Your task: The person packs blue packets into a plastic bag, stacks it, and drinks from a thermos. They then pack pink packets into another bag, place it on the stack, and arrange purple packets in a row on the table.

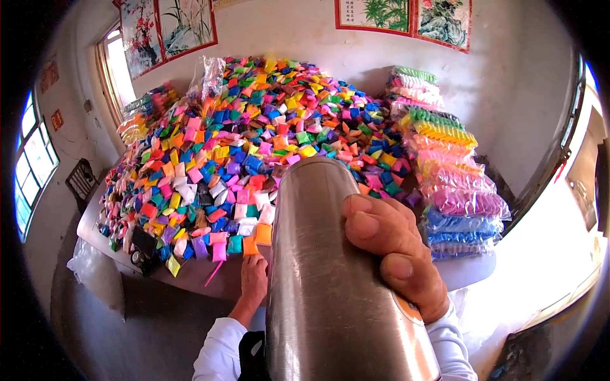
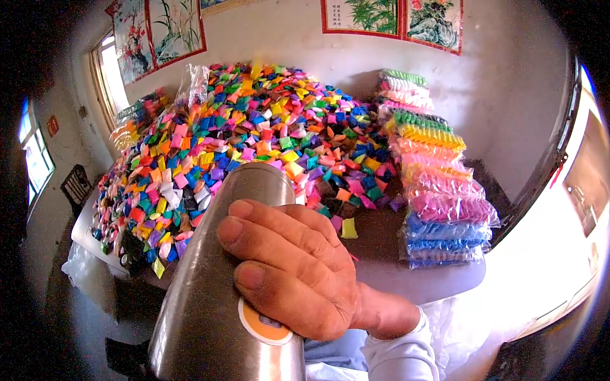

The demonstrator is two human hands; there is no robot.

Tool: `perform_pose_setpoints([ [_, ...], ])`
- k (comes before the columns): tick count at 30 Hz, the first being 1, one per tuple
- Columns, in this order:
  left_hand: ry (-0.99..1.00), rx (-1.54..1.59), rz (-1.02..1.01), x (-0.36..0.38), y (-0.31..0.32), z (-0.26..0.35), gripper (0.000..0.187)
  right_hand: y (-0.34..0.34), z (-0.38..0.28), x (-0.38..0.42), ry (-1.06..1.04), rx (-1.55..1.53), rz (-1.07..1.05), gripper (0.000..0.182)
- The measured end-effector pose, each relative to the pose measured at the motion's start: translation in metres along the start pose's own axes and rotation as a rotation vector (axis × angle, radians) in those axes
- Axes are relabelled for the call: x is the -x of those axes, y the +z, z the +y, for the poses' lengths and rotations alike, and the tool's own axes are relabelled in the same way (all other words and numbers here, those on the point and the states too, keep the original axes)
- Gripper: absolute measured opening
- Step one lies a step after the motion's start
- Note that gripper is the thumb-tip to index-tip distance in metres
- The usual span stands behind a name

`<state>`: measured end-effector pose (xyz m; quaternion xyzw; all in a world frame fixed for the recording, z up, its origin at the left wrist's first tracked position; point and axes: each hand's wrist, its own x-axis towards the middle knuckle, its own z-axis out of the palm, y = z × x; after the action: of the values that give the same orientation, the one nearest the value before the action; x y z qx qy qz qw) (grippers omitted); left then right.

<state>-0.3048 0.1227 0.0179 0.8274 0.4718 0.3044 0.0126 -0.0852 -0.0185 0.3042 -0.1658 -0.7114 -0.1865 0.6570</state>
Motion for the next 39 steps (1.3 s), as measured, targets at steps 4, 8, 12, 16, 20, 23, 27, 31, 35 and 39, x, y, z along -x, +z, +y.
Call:
perform_pose_setpoints([
  [4, -0.007, -0.012, 0.002, 0.001, 0.001, 0.002, 0.005, -0.001, -0.001, -0.002, 0.011, 0.008, 0.020, 0.025],
  [8, -0.001, -0.033, 0.026, 0.001, 0.001, 0.002, 0.007, -0.003, -0.002, -0.005, 0.028, 0.032, -0.006, 0.025],
  [12, 0.029, -0.027, 0.035, 0.001, 0.004, -0.004, 0.008, -0.003, -0.002, -0.006, 0.016, 0.035, 0.021, 0.025],
  [16, 0.018, -0.041, 0.008, 0.000, 0.005, -0.006, 0.008, 0.000, -0.002, -0.006, 0.067, 0.023, 0.026, 0.025],
  [20, 0.042, -0.070, 0.036, 0.000, 0.005, -0.006, 0.006, 0.001, 0.000, -0.006, 0.037, 0.027, 0.026, 0.025],
  [23, 0.055, -0.093, 0.034, 0.000, 0.010, -0.010, 0.005, -0.002, 0.001, -0.007, 0.008, 0.048, -0.025, 0.026],
  [27, 0.070, -0.110, 0.035, 0.000, 0.007, -0.009, 0.005, -0.003, -0.001, -0.010, 0.027, 0.033, -0.050, 0.026],
  [31, 0.059, -0.133, 0.015, 0.001, 0.008, -0.010, 0.005, -0.003, -0.001, -0.010, 0.047, 0.026, -0.070, 0.026],
  [35, 0.060, -0.135, 0.029, 0.002, 0.011, -0.012, 0.009, 0.000, 0.000, -0.010, 0.032, 0.011, -0.051, 0.027],
  [39, 0.048, -0.090, 0.030, 0.005, 0.014, -0.017, 0.014, 0.002, -0.001, -0.011, 0.022, 0.006, -0.053, 0.027],
])
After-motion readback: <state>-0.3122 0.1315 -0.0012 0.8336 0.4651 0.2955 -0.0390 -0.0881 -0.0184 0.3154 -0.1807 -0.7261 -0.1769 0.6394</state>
